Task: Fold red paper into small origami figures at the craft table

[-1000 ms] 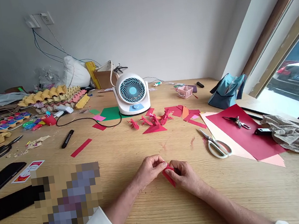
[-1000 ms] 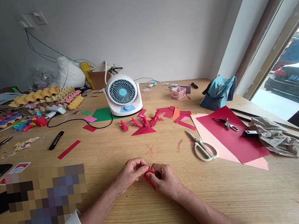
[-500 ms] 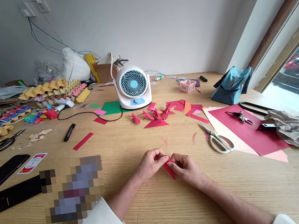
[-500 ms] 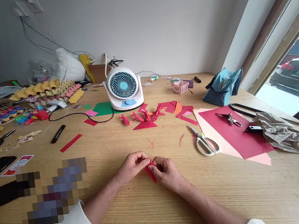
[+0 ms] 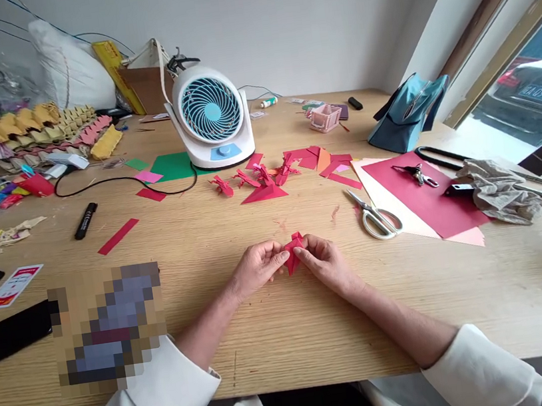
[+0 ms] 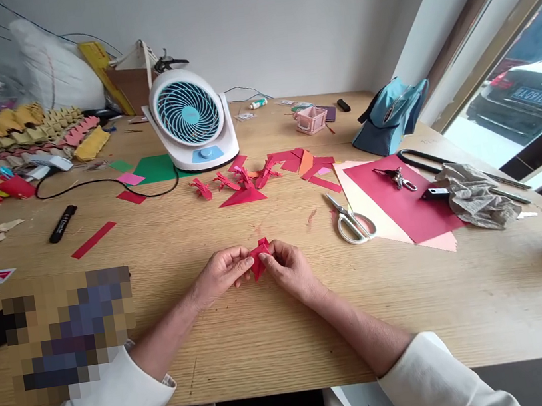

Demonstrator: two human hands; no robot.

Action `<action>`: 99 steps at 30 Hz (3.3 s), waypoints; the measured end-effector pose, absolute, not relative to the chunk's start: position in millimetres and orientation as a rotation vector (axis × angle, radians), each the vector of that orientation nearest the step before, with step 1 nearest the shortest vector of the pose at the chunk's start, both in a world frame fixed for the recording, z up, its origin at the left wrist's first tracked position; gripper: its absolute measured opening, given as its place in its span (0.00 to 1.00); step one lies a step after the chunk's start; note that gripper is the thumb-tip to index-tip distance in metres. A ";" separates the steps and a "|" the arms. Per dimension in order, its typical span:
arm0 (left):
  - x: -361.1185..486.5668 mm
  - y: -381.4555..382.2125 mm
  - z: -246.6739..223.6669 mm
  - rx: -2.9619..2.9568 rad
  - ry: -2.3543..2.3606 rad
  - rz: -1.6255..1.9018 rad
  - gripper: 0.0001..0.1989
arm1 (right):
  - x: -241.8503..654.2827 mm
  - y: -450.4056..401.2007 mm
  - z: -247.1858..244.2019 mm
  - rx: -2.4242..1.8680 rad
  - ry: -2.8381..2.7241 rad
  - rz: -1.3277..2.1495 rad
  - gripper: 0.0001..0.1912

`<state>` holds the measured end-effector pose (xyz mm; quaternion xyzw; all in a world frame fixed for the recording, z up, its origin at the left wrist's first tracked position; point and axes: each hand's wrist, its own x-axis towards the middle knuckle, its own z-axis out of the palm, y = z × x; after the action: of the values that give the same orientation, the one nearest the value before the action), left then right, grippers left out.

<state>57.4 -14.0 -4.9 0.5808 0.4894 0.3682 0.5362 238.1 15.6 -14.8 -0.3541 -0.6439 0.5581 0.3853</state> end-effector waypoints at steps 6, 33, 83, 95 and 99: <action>62.3 -16.1 -4.0 1.397 1.239 0.895 0.14 | 238.4 13.4 -9.9 -0.861 -1.655 1.461 0.20; 63.2 -14.8 -8.6 1.225 1.240 1.066 0.15 | 239.3 12.7 -11.8 -0.940 -1.747 1.402 0.20; 64.9 -15.6 -4.2 1.526 1.167 1.131 0.27 | 241.6 17.3 -16.3 -0.708 -1.668 1.551 0.14; 62.5 -11.6 -10.1 1.339 1.192 1.115 0.12 | 250.6 13.5 -0.2 -0.485 -2.192 0.822 0.21; 63.1 -12.2 -11.8 1.315 1.165 1.082 0.13 | 253.1 14.6 0.6 -0.457 -2.232 0.777 0.20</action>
<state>63.1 -12.2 -11.8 0.5468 0.4844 0.4502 0.5135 253.1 14.6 0.6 -0.1771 -0.8654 0.3013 0.3592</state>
